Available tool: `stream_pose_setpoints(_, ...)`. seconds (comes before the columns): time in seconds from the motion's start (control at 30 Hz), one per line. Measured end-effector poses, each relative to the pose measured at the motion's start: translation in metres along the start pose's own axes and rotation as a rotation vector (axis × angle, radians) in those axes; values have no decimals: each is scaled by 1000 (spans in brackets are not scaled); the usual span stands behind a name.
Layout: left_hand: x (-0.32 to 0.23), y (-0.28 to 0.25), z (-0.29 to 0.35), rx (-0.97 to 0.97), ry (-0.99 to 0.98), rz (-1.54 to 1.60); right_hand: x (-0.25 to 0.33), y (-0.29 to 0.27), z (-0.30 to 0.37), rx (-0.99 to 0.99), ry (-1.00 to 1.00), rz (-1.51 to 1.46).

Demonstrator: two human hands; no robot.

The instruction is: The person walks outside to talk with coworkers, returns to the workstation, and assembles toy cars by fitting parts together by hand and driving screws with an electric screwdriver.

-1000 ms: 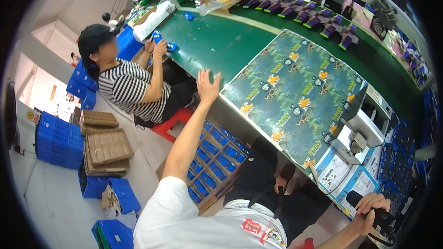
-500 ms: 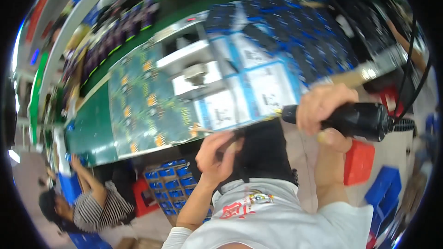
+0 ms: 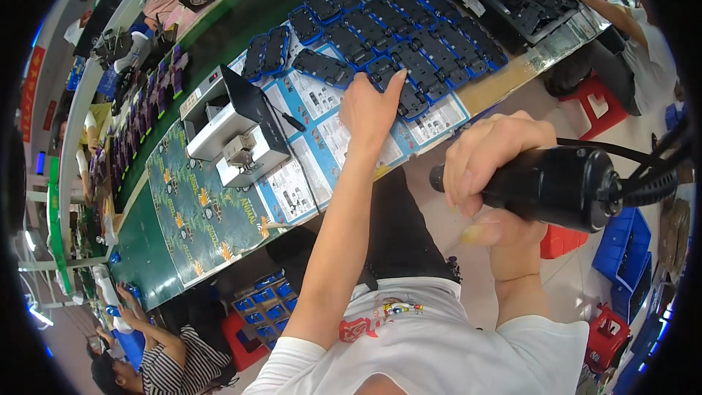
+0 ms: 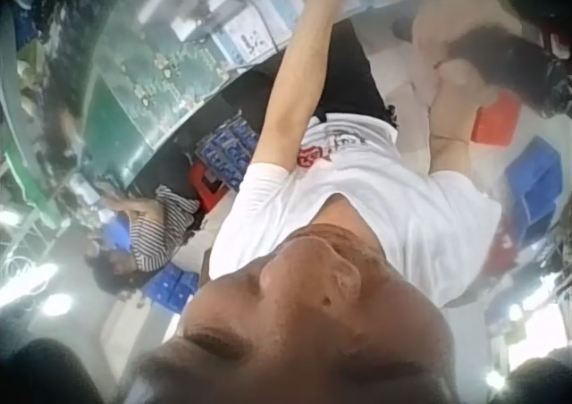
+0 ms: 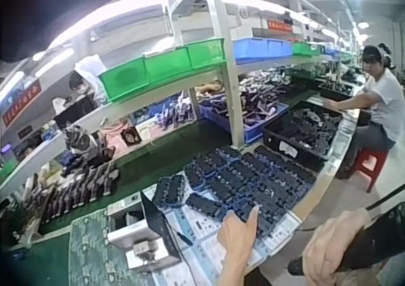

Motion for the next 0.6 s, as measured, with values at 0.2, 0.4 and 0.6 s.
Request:
stream_pose_setpoints(0.2,8,-1,18,7,-149,330,0,4,-2,36,-7,33)
stream_pose_setpoints(0.4,59,-77,72,216,-577,1129,-4,24,-14,-12,-97,34)
stream_pose_setpoints(0.6,178,-184,126,-54,-1020,1224,-87,116,-51,68,-108,-139)
Point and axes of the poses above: each hand's wrist, its own z-axis away from the middle knuckle, its own y-axis out of the palm, x = y × z, the point moved 10 cm from there along -z, towards the middle knuckle, and after that the axes turned 15 degrees about -x, right-handed, at the moved point
